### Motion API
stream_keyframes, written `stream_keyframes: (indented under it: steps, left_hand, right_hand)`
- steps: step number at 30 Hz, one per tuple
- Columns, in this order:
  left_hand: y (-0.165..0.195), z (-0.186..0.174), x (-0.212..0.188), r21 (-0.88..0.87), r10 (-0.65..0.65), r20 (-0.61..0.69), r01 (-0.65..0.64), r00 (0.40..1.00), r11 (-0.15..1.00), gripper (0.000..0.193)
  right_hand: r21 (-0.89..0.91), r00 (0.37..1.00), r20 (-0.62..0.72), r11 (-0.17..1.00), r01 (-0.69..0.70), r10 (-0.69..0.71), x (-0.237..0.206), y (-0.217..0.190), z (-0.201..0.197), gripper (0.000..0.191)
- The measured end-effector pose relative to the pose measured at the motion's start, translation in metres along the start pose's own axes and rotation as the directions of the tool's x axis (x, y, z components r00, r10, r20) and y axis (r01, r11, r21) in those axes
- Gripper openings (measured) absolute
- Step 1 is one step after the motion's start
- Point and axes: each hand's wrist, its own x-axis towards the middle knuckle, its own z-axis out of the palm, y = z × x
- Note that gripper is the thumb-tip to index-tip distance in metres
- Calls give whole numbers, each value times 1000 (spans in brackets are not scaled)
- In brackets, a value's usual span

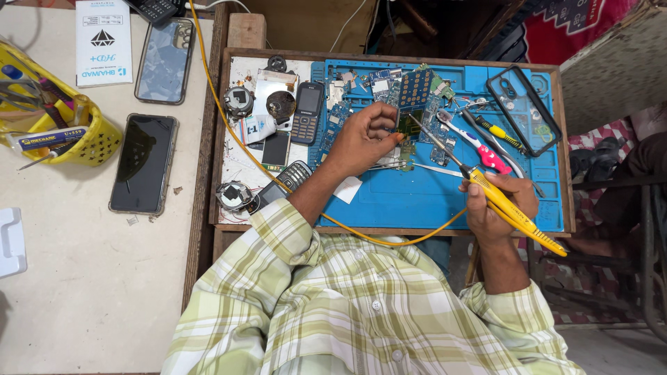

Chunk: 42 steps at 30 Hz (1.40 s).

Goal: The person uses a soldering iron to apply heat to several small circuit boards on a blue work mat. They hold each board with one hand while applying the soldering iron with the other, then place the boards back on the mat.

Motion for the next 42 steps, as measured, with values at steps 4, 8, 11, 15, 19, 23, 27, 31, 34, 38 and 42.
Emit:
stream_keyframes:
  steps: [4, 8, 11, 15, 19, 23, 27, 31, 34, 38, 42]
  left_hand:
    - [0, 0, 1, 19, 3, 3, -3, 1000, 1000, 29]
    - [-1, 1, 1, -8, 13, 10, -12, 1000, 1000, 30]
    - [-1, 1, 0, -17, 3, 6, -3, 1000, 1000, 29]
    - [0, 0, 2, -17, 12, 10, -11, 1000, 1000, 29]
    - [-1, -1, 1, -24, 26, 21, -25, 999, 999, 29]
    - [-4, -1, 2, -8, 17, 16, -17, 1000, 1000, 30]
    - [-4, 0, 2, -42, 32, 11, -31, 999, 999, 30]
    - [-3, 0, 3, -55, -11, 13, 12, 1000, 998, 29]
    - [-6, 0, 3, -91, -29, 19, 31, 999, 995, 31]
    - [-11, 0, 3, -135, -18, 29, 22, 999, 991, 34]
    - [-15, -1, 4, -101, -21, 16, 23, 1000, 995, 39]
  right_hand:
    - [13, 1000, -7, 1000, 11, -11, 1, 0, 0, 28]
    - [5, 1000, -5, 1000, 9, -9, 1, 0, -1, 28]
    - [-6, 1000, -16, 1000, -1, 1, 0, -1, -1, 30]
    - [15, 1000, -16, 1000, -8, 8, 0, 0, 0, 30]
    - [31, 1000, -9, 1000, -5, 5, 1, 1, 1, 31]
    - [33, 1000, 0, 999, -8, 8, 1, 2, -1, 31]
    - [-21, 999, -13, 999, -30, 30, -2, 0, -4, 29]
    - [81, 997, -74, 996, -25, 31, -3, 1, -4, 32]
    - [103, 995, -87, 994, -34, 43, -4, 4, -4, 30]
    - [37, 997, -73, 999, -29, 31, -3, 3, -2, 30]
    - [-129, 999, -28, 991, 39, -43, 3, -5, -1, 28]
